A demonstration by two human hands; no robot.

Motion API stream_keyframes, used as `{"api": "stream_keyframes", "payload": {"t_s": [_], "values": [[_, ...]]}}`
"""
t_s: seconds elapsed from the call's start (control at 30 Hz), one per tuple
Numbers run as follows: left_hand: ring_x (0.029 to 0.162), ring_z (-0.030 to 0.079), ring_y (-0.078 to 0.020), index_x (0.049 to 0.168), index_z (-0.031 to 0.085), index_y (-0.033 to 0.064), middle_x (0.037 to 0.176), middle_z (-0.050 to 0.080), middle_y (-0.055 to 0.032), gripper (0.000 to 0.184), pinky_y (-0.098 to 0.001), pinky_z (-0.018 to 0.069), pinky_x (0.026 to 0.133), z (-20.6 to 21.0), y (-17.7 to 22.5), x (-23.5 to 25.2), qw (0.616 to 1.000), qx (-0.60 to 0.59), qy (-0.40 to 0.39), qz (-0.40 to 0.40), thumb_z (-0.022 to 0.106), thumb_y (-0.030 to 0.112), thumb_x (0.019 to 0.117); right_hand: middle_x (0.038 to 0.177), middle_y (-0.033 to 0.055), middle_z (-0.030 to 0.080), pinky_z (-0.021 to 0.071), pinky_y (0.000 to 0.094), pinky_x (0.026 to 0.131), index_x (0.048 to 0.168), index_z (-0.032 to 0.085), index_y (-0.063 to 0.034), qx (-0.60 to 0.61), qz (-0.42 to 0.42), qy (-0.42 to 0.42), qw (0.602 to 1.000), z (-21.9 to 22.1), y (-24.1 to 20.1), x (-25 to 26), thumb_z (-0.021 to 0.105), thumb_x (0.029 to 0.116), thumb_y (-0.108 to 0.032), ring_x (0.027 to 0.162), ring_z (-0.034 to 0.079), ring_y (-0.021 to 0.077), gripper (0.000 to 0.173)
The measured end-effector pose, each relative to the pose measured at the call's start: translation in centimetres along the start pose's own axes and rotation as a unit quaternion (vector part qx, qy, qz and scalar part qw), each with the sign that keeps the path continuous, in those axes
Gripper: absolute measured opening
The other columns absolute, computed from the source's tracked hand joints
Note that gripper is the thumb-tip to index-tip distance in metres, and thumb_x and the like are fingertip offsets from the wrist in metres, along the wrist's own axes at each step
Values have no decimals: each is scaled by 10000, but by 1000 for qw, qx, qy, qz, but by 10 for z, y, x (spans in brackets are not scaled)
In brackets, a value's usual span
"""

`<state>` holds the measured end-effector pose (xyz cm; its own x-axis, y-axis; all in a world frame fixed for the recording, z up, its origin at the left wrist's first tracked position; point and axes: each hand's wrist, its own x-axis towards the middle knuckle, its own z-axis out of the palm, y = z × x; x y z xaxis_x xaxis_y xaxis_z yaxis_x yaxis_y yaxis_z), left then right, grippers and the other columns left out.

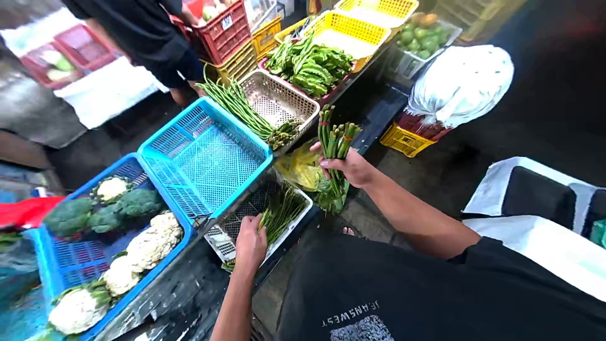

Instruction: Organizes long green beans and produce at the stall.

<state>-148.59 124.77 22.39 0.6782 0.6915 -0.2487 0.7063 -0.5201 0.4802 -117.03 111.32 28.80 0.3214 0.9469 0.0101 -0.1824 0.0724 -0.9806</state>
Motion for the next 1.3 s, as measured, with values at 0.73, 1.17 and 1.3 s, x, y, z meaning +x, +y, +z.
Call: {"api": "stream_keyframes", "payload": {"t_s": [0.73, 1.17, 1.3], "values": [[921, 727, -156, 1317, 619, 111, 1090, 735, -57, 302, -351, 625, 795, -21, 359, 62, 831, -422, 250, 262, 501, 280, 1096, 794, 44, 687, 575, 275, 578, 1068, 677, -76, 44, -11, -123, 991, -107, -92, -51, 693, 968, -210, 602, 633, 107, 168], [815, 671, -132, 1520, 421, 227, 1044, 661, -47, 425, -297, 600, 731, -11, 425, 72, 774, -544, 154, 286, 478, 283, 1103, 929, 74, 694, 599, 301, 611, 1246, 616, -57, -10, -117, 1, 993, -157, -107, -70, 612, 1001, -215, 694, 668, 143, 292], [785, 673, -155, 1588, 343, 246, 1082, 657, -74, 499, -310, 606, 678, -4, 434, 72, 796, -501, 162, 298, 466, 225, 1105, 1132, 30, 714, 587, 307, 893, 1290, 651, -62, -113, -197, 51, 972, -167, -106, -70, 574, 1046, -196, 985, 682, 89, 289]]}}
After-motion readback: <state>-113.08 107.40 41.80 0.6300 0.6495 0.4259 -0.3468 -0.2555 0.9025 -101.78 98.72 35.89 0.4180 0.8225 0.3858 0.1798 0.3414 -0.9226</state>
